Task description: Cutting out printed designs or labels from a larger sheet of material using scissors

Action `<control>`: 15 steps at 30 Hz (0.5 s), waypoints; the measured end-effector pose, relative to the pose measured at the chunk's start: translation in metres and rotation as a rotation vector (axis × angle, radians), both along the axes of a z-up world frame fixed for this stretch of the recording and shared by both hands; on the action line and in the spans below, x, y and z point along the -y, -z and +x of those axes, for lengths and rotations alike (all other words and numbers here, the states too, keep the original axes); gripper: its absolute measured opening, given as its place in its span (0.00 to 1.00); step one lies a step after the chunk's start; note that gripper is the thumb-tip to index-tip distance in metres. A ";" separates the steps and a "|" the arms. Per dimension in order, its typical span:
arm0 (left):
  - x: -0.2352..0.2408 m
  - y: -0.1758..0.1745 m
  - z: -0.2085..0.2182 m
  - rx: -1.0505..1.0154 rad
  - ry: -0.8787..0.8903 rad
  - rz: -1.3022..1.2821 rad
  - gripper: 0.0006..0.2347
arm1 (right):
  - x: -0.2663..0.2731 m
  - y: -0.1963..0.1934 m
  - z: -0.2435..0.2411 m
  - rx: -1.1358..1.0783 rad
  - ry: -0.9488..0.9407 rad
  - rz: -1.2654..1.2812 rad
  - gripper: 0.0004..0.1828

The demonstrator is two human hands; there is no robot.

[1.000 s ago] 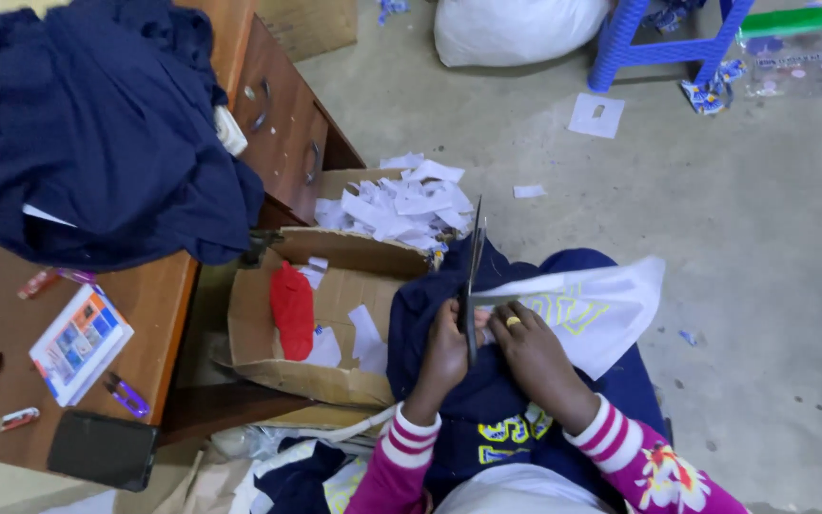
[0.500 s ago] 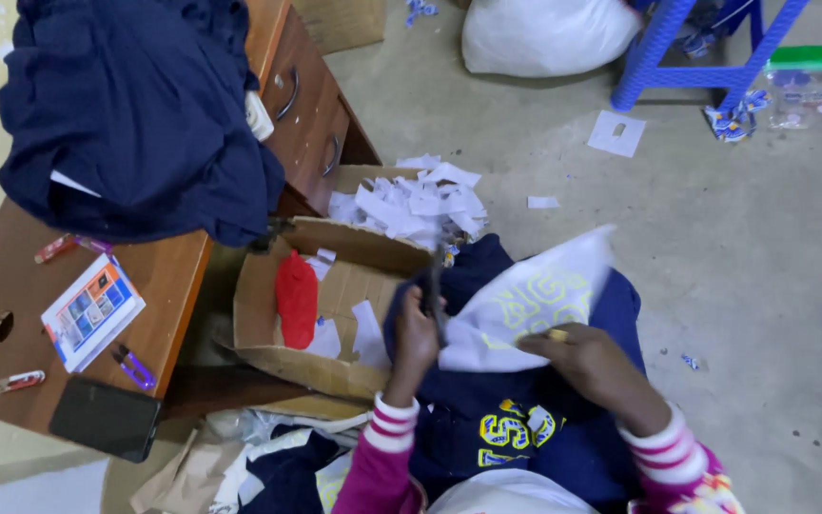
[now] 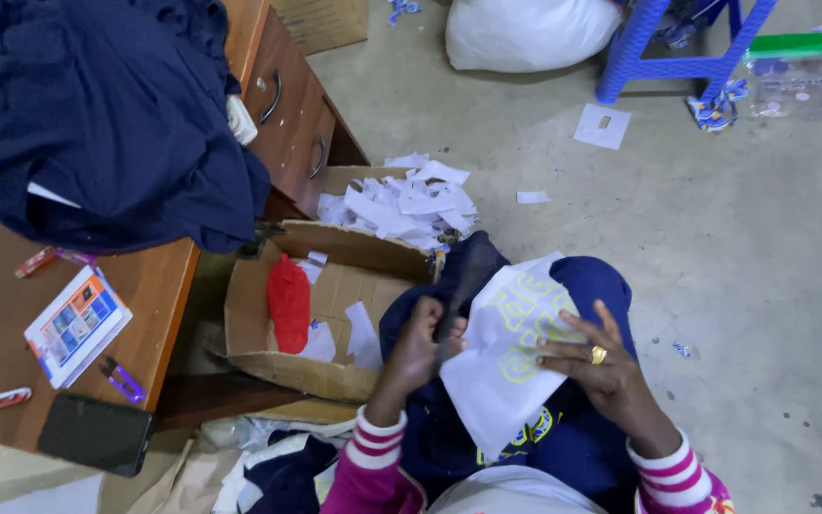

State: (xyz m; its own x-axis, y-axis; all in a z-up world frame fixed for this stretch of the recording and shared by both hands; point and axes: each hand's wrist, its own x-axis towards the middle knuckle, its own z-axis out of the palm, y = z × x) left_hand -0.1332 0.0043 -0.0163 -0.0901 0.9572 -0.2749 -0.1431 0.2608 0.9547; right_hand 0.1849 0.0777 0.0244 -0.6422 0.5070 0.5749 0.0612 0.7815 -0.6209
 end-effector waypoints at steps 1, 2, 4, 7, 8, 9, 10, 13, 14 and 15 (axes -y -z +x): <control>-0.001 -0.015 0.013 -0.408 -0.079 -0.009 0.21 | 0.000 0.001 -0.003 -0.017 0.012 -0.008 0.18; -0.001 -0.031 0.027 -0.816 -0.158 -0.021 0.17 | 0.000 0.002 -0.005 -0.034 0.025 -0.016 0.18; -0.005 -0.013 0.013 -0.745 -0.187 -0.045 0.16 | 0.004 -0.012 -0.011 -0.041 0.060 -0.025 0.16; -0.004 -0.031 -0.011 -0.201 -0.264 -0.015 0.17 | 0.021 -0.029 -0.013 -0.111 0.373 -0.162 0.07; -0.001 -0.046 -0.022 0.260 -0.322 0.024 0.20 | 0.031 -0.034 -0.015 -0.183 0.633 -0.292 0.03; 0.003 -0.069 -0.024 0.259 -0.317 0.015 0.20 | 0.042 -0.015 -0.011 -0.181 0.641 -0.300 0.03; 0.008 -0.092 -0.026 0.375 -0.273 0.033 0.15 | 0.055 0.004 -0.008 -0.194 0.488 -0.713 0.15; 0.012 -0.084 -0.016 0.480 -0.279 0.117 0.16 | 0.051 0.063 -0.009 -0.133 0.142 -1.128 0.27; 0.014 -0.070 -0.013 0.454 -0.294 0.140 0.21 | 0.053 0.084 -0.014 -0.089 0.000 -1.166 0.35; 0.021 -0.090 -0.003 0.444 -0.283 0.127 0.21 | 0.050 0.090 -0.016 -0.104 0.007 -1.177 0.35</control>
State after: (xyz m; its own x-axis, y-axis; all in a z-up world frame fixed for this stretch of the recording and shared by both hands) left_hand -0.1362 -0.0162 0.0733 -0.2509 0.9405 -0.2290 -0.5877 0.0400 0.8081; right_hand 0.1687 0.0277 -0.0660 -0.6151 0.7629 -0.1990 -0.0306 -0.2754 -0.9608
